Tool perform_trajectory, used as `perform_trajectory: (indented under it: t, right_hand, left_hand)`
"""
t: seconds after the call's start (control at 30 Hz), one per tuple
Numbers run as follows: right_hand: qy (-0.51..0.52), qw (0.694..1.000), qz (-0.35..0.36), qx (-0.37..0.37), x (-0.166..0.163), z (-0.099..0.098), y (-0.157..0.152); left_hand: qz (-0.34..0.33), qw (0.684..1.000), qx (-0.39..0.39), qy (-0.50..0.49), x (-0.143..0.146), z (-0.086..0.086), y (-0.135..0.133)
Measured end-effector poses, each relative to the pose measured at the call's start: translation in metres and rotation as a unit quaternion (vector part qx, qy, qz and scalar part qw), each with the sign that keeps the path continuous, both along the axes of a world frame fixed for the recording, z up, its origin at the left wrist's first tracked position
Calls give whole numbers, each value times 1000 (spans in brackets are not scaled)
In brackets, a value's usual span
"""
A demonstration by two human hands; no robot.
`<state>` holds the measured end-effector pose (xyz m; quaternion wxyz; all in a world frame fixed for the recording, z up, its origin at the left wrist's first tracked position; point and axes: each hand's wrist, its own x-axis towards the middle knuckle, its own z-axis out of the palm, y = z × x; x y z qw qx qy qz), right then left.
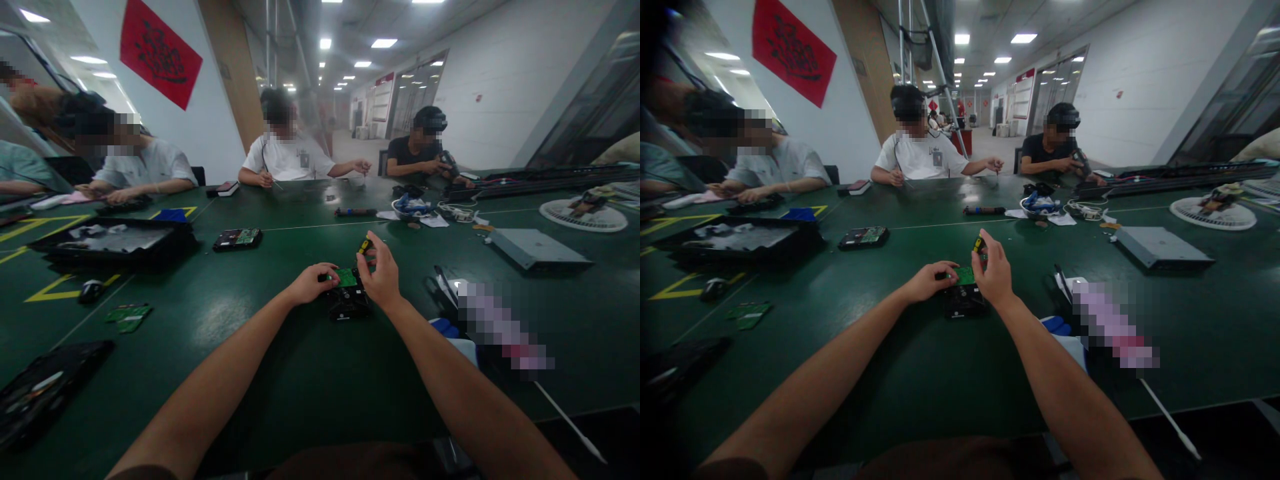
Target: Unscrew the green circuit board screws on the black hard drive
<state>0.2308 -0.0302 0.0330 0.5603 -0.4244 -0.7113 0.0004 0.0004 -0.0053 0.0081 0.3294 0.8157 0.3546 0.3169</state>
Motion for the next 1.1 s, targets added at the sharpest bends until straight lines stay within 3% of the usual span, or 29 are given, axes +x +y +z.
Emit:
perform_trajectory:
  t: [1.1]
  right_hand:
    - [9,1000,-5,0,2,-1,2]
  left_hand:
    - [2,1000,-10,-2,0,-2,2]
